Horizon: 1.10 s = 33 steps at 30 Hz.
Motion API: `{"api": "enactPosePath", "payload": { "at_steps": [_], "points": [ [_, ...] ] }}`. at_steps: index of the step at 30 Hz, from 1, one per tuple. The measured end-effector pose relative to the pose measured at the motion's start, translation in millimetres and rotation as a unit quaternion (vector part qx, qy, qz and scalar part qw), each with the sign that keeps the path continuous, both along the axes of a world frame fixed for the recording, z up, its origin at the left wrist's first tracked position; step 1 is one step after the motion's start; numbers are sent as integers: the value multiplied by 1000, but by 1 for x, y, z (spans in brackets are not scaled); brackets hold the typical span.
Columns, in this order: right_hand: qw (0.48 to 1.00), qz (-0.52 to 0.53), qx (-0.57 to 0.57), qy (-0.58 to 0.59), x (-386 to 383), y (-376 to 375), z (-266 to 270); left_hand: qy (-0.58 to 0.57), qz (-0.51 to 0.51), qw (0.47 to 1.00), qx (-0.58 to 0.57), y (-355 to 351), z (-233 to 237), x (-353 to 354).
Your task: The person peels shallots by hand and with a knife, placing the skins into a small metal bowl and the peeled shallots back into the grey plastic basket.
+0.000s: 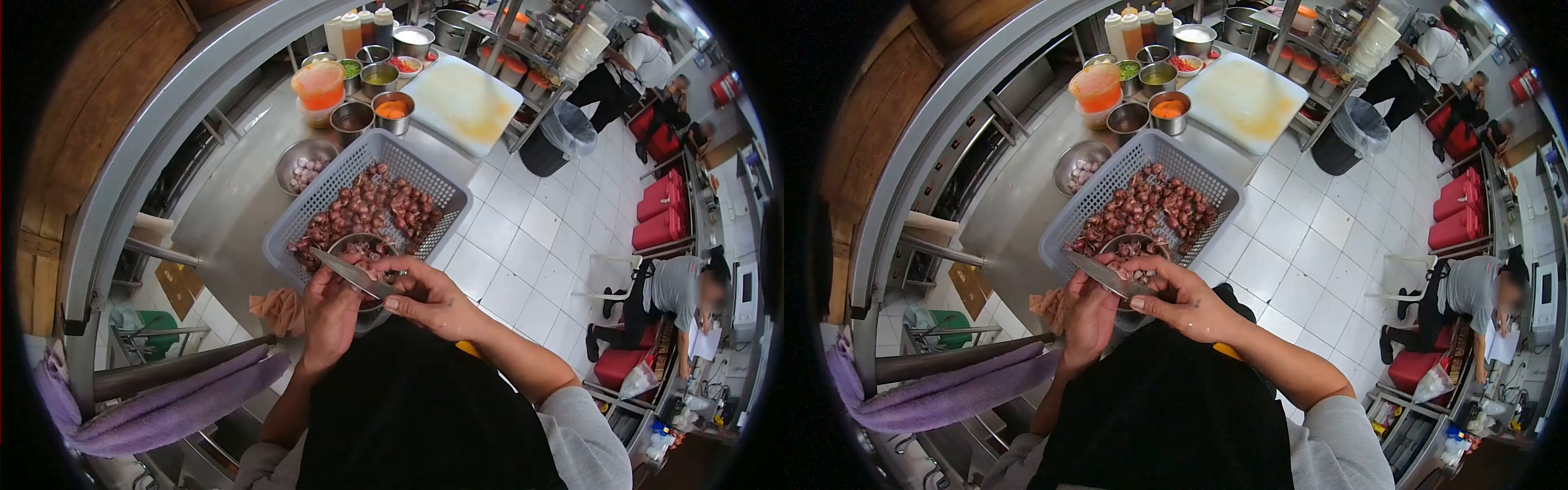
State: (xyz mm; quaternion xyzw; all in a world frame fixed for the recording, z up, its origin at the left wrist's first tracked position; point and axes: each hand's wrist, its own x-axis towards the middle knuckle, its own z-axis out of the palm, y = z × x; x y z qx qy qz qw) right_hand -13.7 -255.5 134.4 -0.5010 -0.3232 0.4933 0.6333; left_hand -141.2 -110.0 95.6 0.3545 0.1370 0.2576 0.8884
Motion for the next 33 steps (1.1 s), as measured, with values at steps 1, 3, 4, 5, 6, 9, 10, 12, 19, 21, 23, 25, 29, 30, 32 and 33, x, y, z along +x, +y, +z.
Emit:
{"api": "enactPosePath", "payload": {
  "at_steps": [1,3,4,5,6,9,10,12,19,21,23,25,29,30,32,33],
  "points": [
    [999,0,21,-25,0,0,-2,0,0,1000,0,0,1,-1],
    [1000,-2,14,-12,3,0,-7,9,4,1000,29,0,5,-2],
    [1000,-3,7,1,4,0,-8,9,3,1000,29,1,4,-3],
    [1000,-3,8,1,6,0,-8,-3,-18,999,43,4,3,-3],
    [999,-12,4,36,8,-1,-8,-16,-39,997,57,6,2,-3],
    [998,-27,-14,60,11,-1,-9,-4,-24,998,56,3,1,-4],
    [998,-34,-27,50,12,-2,-9,-3,-25,998,55,4,0,-4],
    [998,-38,-30,51,10,-5,-6,-10,-20,998,56,5,-2,-3],
    [999,-15,31,7,1,-8,-1,18,8,998,66,3,0,-4],
    [1000,-10,24,1,2,-9,-3,25,11,997,77,4,0,-4],
    [1000,-3,18,-7,2,-7,-1,26,15,997,77,5,1,-4],
    [1000,-8,10,-20,0,-6,5,28,19,997,75,5,1,-4],
    [995,-12,4,-101,-2,-8,5,42,22,996,70,3,4,-6],
    [994,-2,-8,-108,-2,-9,7,38,21,997,70,2,5,-6],
    [993,6,-20,-115,-2,-10,14,23,17,997,67,1,-2,-8],
    [992,14,-31,-125,-1,-10,18,9,14,998,64,1,-3,-8]
  ]
}}
